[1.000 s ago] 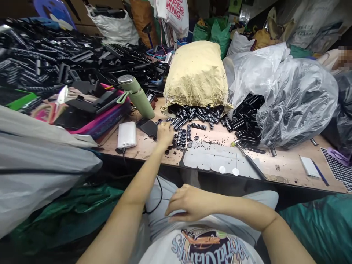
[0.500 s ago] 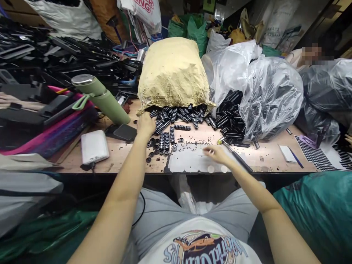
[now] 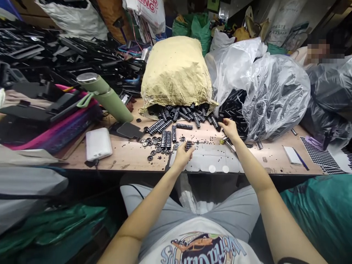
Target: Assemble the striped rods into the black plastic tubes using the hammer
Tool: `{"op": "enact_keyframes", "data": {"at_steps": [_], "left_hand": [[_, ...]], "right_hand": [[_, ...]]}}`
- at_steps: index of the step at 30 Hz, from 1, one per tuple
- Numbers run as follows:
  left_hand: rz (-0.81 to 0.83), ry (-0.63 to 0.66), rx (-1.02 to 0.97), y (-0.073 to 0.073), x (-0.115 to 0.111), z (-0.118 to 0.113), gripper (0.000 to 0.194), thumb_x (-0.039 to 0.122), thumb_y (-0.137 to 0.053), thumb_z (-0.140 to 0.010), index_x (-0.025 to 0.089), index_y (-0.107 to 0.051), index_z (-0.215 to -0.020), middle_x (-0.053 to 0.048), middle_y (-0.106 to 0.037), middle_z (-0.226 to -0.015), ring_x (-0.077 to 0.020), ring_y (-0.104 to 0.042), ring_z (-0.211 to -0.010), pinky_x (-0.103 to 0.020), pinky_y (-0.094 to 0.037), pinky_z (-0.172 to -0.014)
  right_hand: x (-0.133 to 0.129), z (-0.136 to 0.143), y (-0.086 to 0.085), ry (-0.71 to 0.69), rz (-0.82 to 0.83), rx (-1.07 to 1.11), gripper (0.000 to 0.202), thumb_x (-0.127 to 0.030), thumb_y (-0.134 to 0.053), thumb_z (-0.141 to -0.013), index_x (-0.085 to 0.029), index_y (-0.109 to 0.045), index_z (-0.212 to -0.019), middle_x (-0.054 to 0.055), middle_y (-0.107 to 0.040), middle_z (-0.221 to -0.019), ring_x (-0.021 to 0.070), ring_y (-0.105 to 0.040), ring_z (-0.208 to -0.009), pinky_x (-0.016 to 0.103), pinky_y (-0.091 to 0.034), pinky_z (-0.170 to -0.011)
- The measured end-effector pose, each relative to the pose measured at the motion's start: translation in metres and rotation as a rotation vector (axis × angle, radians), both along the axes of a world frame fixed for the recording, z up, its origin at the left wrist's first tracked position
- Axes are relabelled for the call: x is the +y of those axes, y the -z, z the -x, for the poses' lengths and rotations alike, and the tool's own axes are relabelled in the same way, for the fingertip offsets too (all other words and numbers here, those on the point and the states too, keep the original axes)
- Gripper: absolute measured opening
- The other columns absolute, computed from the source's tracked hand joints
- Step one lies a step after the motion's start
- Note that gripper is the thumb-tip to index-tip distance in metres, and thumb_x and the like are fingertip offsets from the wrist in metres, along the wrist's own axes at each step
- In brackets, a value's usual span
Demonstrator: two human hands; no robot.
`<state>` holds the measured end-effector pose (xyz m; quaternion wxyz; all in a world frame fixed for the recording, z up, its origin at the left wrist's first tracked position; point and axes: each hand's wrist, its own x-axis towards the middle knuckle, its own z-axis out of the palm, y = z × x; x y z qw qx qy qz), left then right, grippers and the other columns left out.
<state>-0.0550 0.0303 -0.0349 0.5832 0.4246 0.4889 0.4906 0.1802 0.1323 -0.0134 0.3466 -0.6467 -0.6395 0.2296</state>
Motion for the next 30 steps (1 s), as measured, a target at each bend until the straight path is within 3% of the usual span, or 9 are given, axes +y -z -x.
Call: {"op": "enact_keyframes", "data": {"at_steps": [3,7,10,13,16,20,23,25,30], "left_hand": [[-0.046,0.042,0.052,-0.002,0.004,-0.011,0.033,0.036,-0.072,-0.067,0.015,-0.061,-0.090,0.008,-0.043,-0.044,-0.0068,-0.037,-0.036,-0.019,-0.028,-0.037],[-0.014,0.144,0.080,0.002,0.003,-0.028,0.029,0.041,-0.072,-0.067,0.016,-0.059,-0.074,0.005,-0.044,-0.044,-0.0087,-0.037,-0.037,-0.021,-0.028,-0.038],[-0.264,0.072,0.237,0.009,-0.006,-0.032,0.021,0.037,-0.069,-0.071,0.018,-0.059,-0.068,-0.001,-0.054,-0.059,-0.0145,-0.053,-0.057,-0.025,-0.042,-0.054],[-0.444,0.126,0.390,0.013,-0.016,-0.031,0.013,0.033,-0.067,-0.073,0.021,-0.065,-0.073,-0.006,-0.061,-0.080,-0.0201,-0.059,-0.082,-0.028,-0.046,-0.073],[-0.362,0.145,0.293,0.011,-0.023,-0.032,0.025,0.040,-0.067,-0.075,0.021,-0.065,-0.092,-0.006,-0.062,-0.085,-0.0175,-0.059,-0.078,-0.026,-0.047,-0.068],[-0.111,0.205,-0.076,0.005,-0.027,-0.034,0.046,0.057,-0.056,-0.080,0.019,-0.059,-0.105,0.003,-0.050,-0.063,-0.0069,-0.041,-0.041,-0.019,-0.033,-0.038],[-0.007,0.246,-0.180,0.000,-0.029,-0.035,0.056,0.060,-0.058,-0.078,0.018,-0.058,-0.114,0.008,-0.042,-0.053,-0.0051,-0.034,-0.032,-0.017,-0.022,-0.030],[0.051,0.254,-0.206,-0.003,-0.030,-0.036,0.059,0.058,-0.058,-0.079,0.018,-0.055,-0.122,0.008,-0.042,-0.050,-0.0052,-0.033,-0.029,-0.017,-0.020,-0.028],[0.173,0.162,-0.298,-0.006,-0.030,-0.042,0.049,0.048,-0.056,-0.079,0.015,-0.061,-0.114,0.004,-0.050,-0.053,-0.0085,-0.044,-0.035,-0.019,-0.032,-0.032]], "right_hand": [[-0.040,0.024,0.005,-0.184,0.229,0.612,0.035,-0.048,-0.067,-0.072,-0.017,-0.067,-0.089,0.004,-0.069,-0.082,0.0144,-0.061,-0.074,0.025,-0.045,-0.066],[-0.087,0.046,0.005,-0.090,0.348,0.782,0.049,-0.053,-0.074,-0.063,-0.020,-0.064,-0.099,0.003,-0.069,-0.094,0.0141,-0.063,-0.083,0.023,-0.047,-0.067],[-0.109,0.047,-0.002,0.023,0.564,0.927,0.065,-0.075,-0.055,-0.069,-0.019,-0.060,-0.102,0.008,-0.068,-0.096,0.0194,-0.065,-0.088,0.031,-0.052,-0.072],[-0.122,0.043,-0.006,-0.129,0.874,1.067,0.080,-0.087,-0.031,-0.071,-0.016,-0.059,-0.095,0.012,-0.067,-0.089,0.0243,-0.066,-0.088,0.041,-0.054,-0.077],[-0.130,0.040,0.000,-0.120,0.687,0.909,0.073,-0.081,-0.045,-0.070,-0.018,-0.055,-0.106,0.012,-0.064,-0.101,0.0253,-0.064,-0.099,0.043,-0.052,-0.086],[-0.140,0.033,0.018,-0.055,0.177,0.144,0.094,-0.059,-0.078,-0.053,-0.018,-0.043,-0.130,0.017,-0.045,-0.134,0.0332,-0.042,-0.128,0.050,-0.038,-0.105],[-0.148,0.028,0.025,-0.124,0.158,-0.257,0.099,-0.051,-0.083,-0.051,-0.015,-0.043,-0.133,0.021,-0.043,-0.134,0.0394,-0.039,-0.128,0.058,-0.032,-0.106],[-0.154,0.027,0.022,-0.175,0.160,-0.283,0.098,-0.051,-0.082,-0.053,-0.015,-0.041,-0.134,0.020,-0.046,-0.131,0.0380,-0.043,-0.125,0.058,-0.035,-0.104],[-0.164,0.037,0.002,-0.420,-0.161,-0.103,0.107,-0.053,-0.079,-0.059,-0.017,-0.024,-0.144,0.017,-0.036,-0.141,0.0306,-0.033,-0.135,0.048,-0.030,-0.114]]}}
